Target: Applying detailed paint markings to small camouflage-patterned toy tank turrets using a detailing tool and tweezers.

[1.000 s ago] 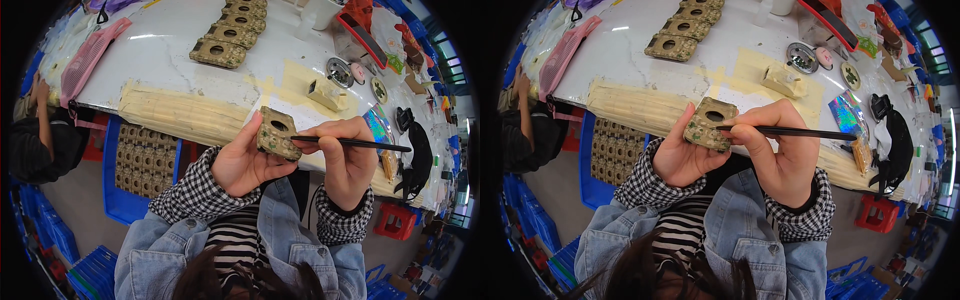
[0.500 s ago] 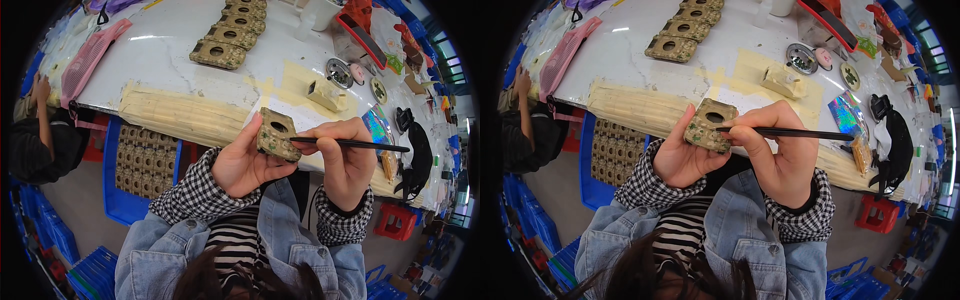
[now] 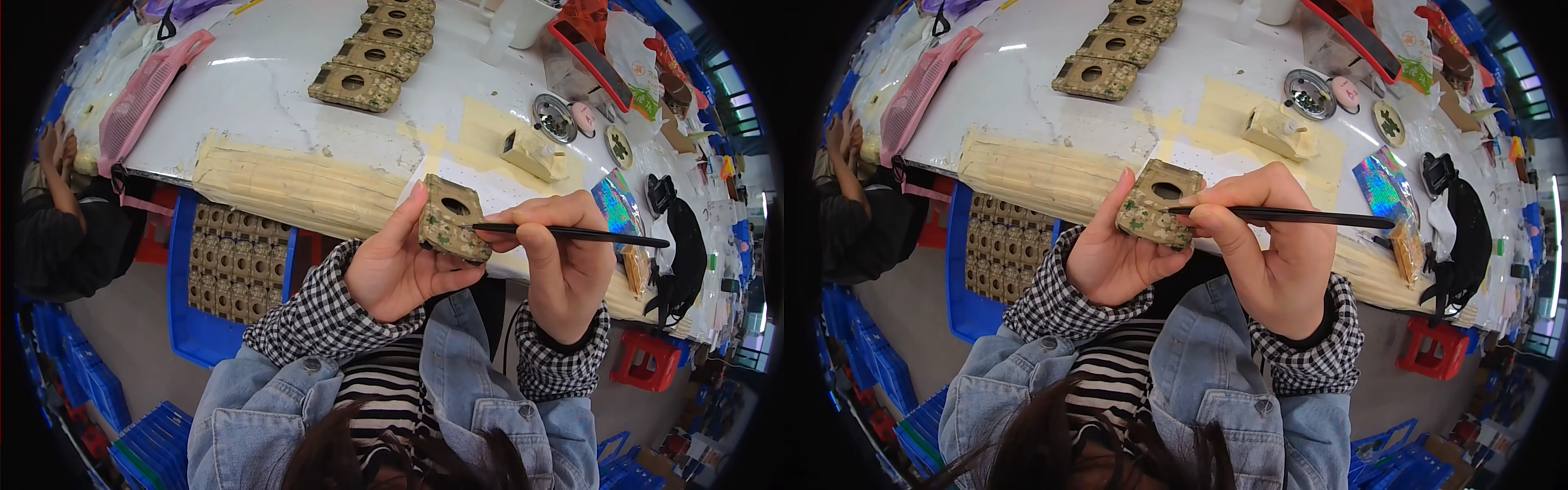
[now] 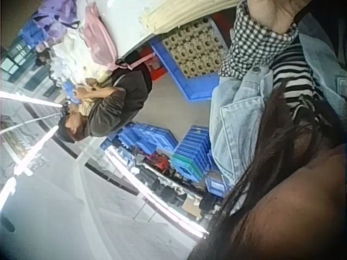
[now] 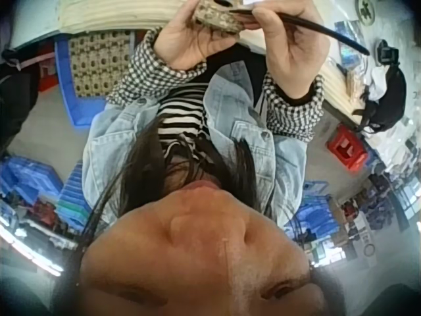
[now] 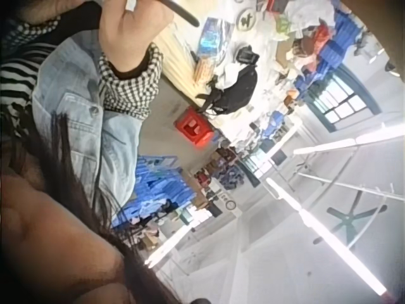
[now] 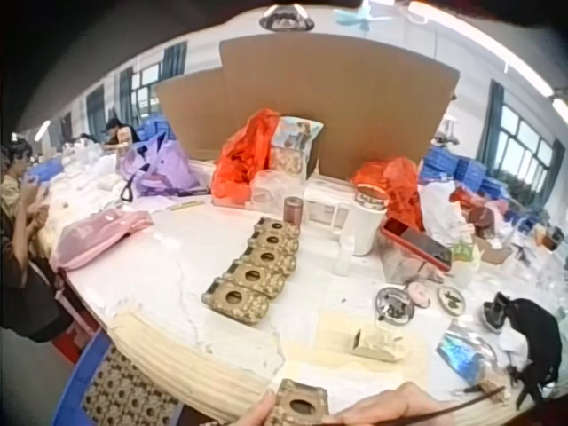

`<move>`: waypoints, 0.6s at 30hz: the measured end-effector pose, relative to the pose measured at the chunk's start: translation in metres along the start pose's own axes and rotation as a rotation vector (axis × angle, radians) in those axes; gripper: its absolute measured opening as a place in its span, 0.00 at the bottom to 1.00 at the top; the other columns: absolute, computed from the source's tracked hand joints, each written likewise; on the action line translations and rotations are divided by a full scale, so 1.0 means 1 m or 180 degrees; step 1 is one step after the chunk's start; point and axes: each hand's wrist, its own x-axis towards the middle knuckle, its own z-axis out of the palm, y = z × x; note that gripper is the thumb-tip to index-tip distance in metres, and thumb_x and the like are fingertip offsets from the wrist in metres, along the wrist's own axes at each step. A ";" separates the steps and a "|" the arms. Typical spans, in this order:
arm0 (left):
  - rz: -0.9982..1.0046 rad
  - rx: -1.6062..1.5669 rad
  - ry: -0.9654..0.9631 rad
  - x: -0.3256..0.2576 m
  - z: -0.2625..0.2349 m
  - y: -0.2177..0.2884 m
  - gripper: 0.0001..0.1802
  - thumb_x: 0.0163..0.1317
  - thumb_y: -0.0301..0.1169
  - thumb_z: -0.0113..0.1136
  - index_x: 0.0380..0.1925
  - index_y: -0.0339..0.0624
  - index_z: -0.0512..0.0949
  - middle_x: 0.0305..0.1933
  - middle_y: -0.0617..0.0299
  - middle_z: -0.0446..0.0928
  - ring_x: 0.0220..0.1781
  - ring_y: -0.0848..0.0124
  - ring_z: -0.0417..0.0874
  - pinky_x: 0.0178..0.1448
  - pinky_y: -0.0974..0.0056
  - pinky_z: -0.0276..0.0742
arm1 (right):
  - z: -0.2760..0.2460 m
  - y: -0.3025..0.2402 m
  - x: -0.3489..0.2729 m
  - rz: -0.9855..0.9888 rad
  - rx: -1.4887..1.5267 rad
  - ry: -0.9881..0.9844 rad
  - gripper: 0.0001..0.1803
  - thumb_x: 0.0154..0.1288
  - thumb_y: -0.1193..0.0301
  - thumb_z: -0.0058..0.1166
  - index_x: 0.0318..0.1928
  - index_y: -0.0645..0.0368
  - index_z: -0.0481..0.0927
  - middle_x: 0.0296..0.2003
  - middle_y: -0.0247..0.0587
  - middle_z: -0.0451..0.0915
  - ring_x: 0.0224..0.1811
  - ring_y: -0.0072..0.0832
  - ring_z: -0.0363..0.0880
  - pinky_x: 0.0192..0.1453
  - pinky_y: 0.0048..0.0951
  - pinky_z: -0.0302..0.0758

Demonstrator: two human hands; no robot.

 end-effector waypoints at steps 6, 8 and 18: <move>0.0004 0.0002 -0.0003 0.000 0.001 0.000 0.30 0.70 0.53 0.29 0.61 0.44 0.59 0.53 0.55 0.73 0.50 0.66 0.79 0.53 0.59 0.80 | -0.001 0.002 -0.001 -0.0063 0.0057 -0.0030 0.07 0.64 0.77 0.52 0.39 0.68 0.72 0.33 0.43 0.78 0.34 0.25 0.81 0.39 0.22 0.77; 0.0000 0.0158 0.0165 -0.001 0.005 0.001 0.30 0.70 0.53 0.29 0.61 0.44 0.59 0.53 0.55 0.73 0.50 0.65 0.79 0.54 0.58 0.80 | -0.001 0.002 0.000 -0.0129 0.0223 0.0005 0.08 0.65 0.76 0.51 0.41 0.69 0.71 0.33 0.44 0.78 0.33 0.26 0.81 0.39 0.23 0.77; 0.0036 -0.0483 -0.0196 0.000 0.000 0.001 0.36 0.70 0.53 0.25 0.65 0.34 0.48 0.50 0.39 0.71 0.48 0.57 0.80 0.54 0.61 0.80 | -0.039 0.021 0.011 -0.0752 -0.1375 0.1406 0.08 0.67 0.73 0.48 0.41 0.66 0.73 0.30 0.43 0.77 0.33 0.25 0.77 0.38 0.23 0.72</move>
